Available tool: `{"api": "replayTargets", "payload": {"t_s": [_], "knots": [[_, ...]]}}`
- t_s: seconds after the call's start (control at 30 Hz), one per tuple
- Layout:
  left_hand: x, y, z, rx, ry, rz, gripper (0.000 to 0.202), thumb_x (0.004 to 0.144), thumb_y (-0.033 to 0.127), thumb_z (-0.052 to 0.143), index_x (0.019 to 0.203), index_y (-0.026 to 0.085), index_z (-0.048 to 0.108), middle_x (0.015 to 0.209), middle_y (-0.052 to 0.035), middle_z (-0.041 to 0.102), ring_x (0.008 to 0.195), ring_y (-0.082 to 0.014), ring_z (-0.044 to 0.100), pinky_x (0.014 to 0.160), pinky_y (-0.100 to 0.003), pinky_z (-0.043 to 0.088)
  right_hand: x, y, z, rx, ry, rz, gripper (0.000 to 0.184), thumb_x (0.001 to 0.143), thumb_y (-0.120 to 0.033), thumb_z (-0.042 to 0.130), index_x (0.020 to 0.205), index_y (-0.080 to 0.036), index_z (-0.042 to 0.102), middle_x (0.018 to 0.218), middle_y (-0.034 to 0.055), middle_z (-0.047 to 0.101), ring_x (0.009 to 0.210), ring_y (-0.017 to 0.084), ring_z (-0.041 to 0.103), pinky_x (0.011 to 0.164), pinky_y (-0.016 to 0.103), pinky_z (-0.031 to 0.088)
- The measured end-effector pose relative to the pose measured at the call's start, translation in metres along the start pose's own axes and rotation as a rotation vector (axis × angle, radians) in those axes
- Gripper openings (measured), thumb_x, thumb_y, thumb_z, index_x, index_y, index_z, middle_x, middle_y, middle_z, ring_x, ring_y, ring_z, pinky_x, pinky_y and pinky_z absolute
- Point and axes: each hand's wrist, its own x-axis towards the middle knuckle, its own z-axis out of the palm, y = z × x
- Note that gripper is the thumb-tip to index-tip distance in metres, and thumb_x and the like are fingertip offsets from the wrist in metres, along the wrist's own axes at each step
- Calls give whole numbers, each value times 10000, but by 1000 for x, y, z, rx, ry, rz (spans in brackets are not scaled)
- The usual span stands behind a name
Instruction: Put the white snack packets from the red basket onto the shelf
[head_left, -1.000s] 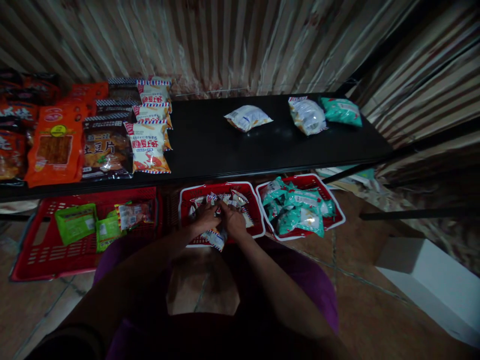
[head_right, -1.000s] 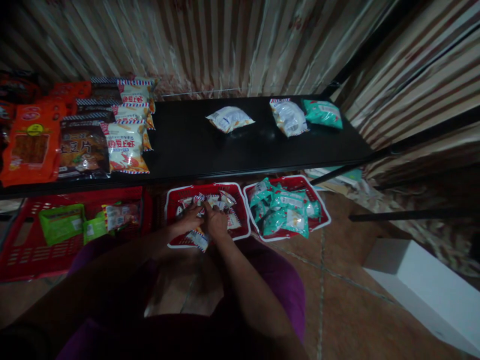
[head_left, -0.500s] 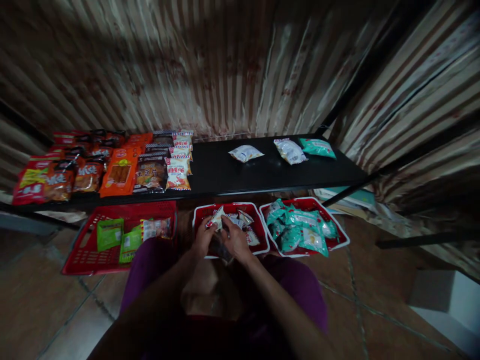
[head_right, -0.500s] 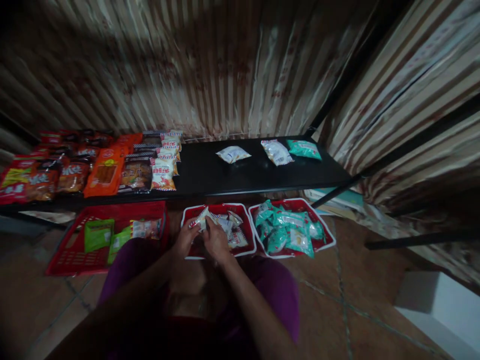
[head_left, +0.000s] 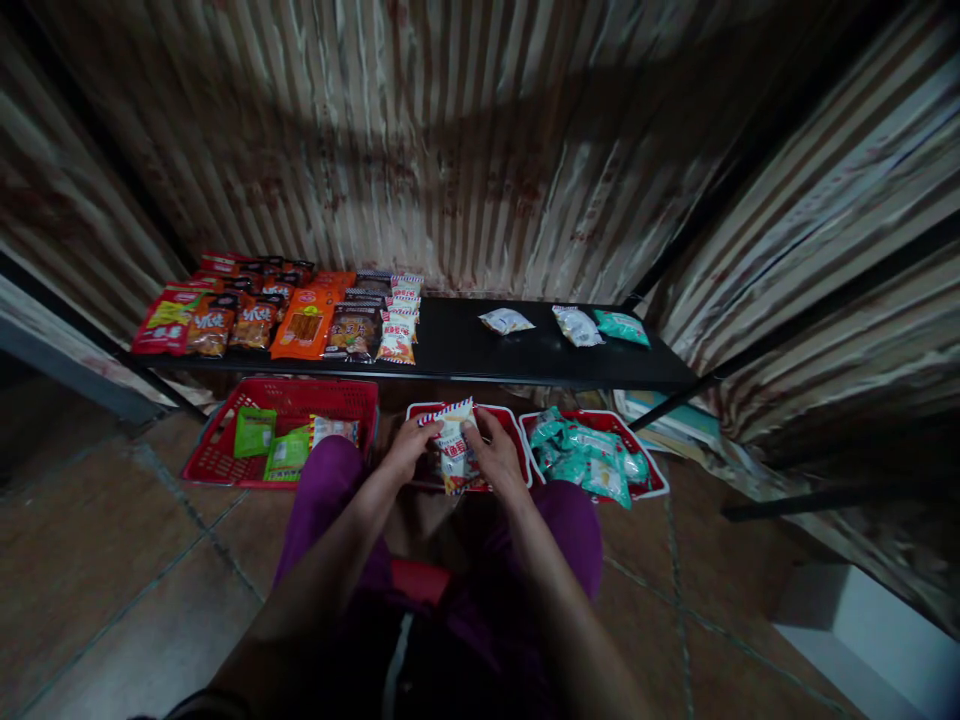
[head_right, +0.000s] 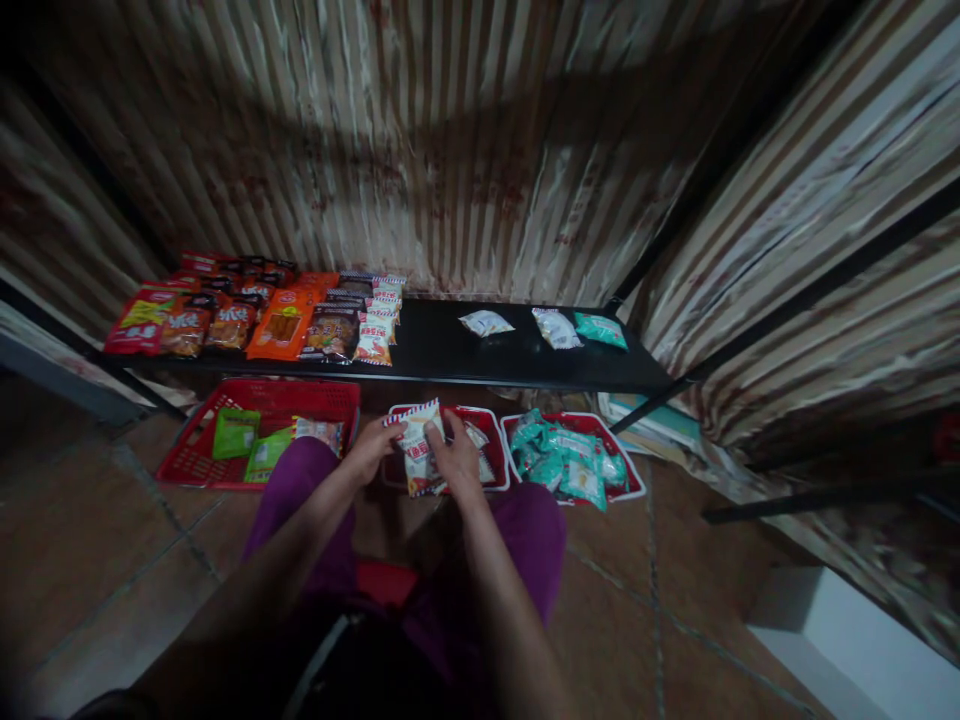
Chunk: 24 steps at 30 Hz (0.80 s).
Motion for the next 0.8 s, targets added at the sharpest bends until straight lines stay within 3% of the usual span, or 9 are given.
{"api": "replayTargets", "payload": {"t_s": [0.13, 0.27, 0.43, 0.63, 0.8], "knots": [[-16, 14, 0, -3, 30, 29, 289, 593, 360, 726, 770, 142, 659, 730, -51, 695, 681, -178, 634, 637, -267, 456, -17, -18, -4, 288, -175, 120, 499, 737, -491, 614, 1136, -190, 605, 1001, 72, 713, 871, 236, 674, 773, 389, 533], [-27, 22, 2, -30, 1, 92, 333, 579, 402, 740, 761, 141, 642, 716, -42, 688, 633, -161, 610, 578, -248, 448, -31, -30, -9, 476, -222, 220, 496, 682, -478, 684, 1081, -188, 628, 877, 52, 733, 712, 222, 687, 648, 350, 549], [-47, 31, 7, -59, -65, 97, 414, 611, 504, 732, 801, 151, 630, 771, -35, 691, 652, -138, 607, 585, -228, 443, -42, -36, -12, 618, -142, 231, 414, 626, -452, 748, 944, -206, 651, 809, 13, 733, 639, 180, 672, 596, 289, 543], [-71, 30, 8, -95, -217, 92, 486, 589, 478, 772, 940, 167, 647, 868, -47, 709, 764, -170, 640, 688, -257, 467, -53, -41, -13, 679, -62, 210, 386, 613, -414, 766, 934, -230, 656, 785, -9, 733, 669, 170, 674, 590, 255, 535], [-74, 20, 6, -157, -211, 135, 494, 582, 438, 789, 947, 148, 625, 825, -58, 712, 696, -174, 653, 695, -287, 493, -61, -42, -9, 663, -56, 172, 387, 630, -437, 748, 947, -230, 663, 838, 4, 735, 643, 169, 667, 571, 267, 534]]}}
